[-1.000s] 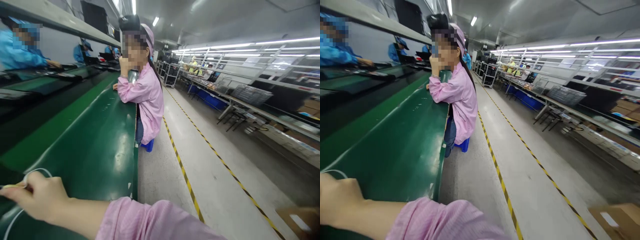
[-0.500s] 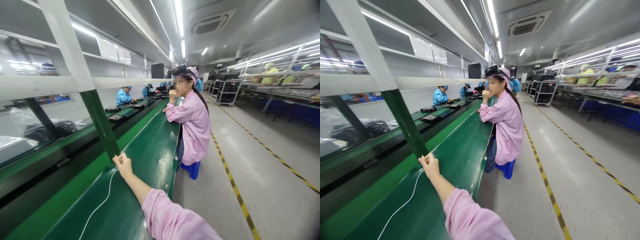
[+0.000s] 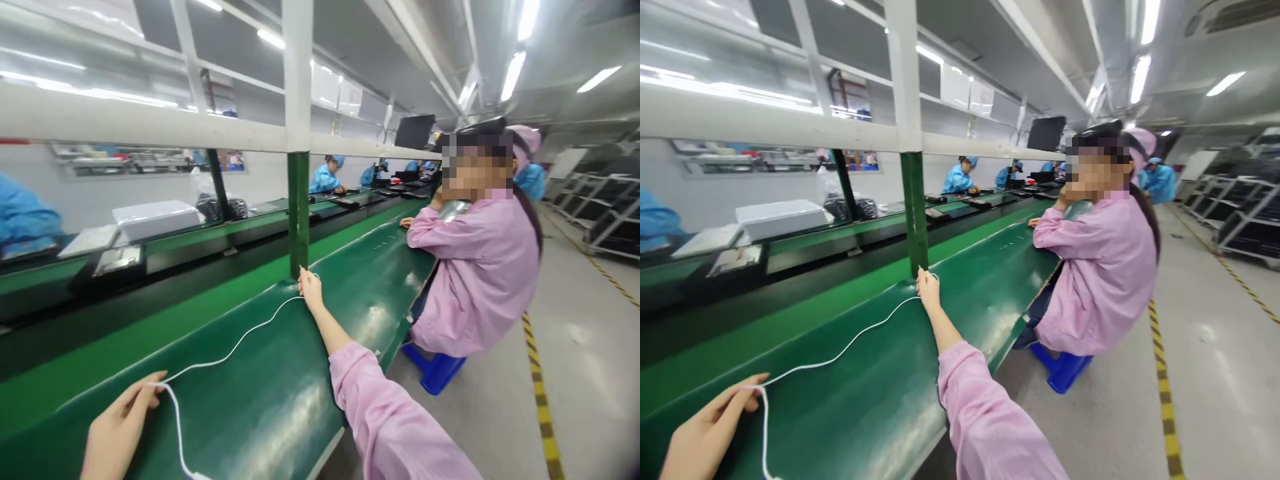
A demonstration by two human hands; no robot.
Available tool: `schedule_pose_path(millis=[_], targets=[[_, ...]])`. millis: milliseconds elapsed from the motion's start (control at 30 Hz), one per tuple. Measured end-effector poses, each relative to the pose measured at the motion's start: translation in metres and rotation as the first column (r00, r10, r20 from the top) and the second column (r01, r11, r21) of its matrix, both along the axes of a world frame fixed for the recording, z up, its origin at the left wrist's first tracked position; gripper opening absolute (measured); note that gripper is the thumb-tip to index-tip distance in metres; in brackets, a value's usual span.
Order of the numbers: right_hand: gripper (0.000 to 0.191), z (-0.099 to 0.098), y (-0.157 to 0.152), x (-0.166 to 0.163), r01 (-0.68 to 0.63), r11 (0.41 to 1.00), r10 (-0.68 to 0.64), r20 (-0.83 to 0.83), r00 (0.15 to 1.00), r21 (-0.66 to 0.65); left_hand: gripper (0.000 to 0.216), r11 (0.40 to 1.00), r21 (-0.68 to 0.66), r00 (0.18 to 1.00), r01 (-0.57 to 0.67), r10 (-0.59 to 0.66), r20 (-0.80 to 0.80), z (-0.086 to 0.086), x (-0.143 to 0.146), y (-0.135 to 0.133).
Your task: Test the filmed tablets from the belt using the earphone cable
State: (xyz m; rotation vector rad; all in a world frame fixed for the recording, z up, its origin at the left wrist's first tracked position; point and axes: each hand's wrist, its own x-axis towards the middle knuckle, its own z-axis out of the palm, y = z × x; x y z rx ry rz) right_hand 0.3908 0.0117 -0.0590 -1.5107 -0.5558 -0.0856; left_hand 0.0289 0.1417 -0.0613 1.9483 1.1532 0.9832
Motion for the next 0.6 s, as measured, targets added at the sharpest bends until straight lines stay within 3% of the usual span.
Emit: schedule_pose_path(millis=[67,167,400,600], targets=[[0.052,0.006,-0.004,-0.004,0.020,1.000,-0.021,-0.026,0.999,-0.005,0.040,0.996,-0.091,0.994,0.003,0.007,0.111,0.006,0.001,-0.009],[0.059,0.016,-0.007,-0.009,0.045,0.999,-0.045,-0.066,0.997,0.000,0.044,0.992,-0.121,0.980,0.044,-0.019,0.198,0.006,0.006,-0.020],[0.068,0.022,0.003,-0.005,0.072,0.994,-0.070,-0.036,0.997,0.085,0.033,0.987,-0.144,0.942,0.070,-0.018,0.334,-0.023,0.008,0.002],[0.050,0.015,0.001,-0.009,0.192,0.972,-0.198,0.034,0.980,0.137,0.033,0.981,-0.118,0.885,0.152,-0.082,0.458,-0.038,0.006,0.012]])
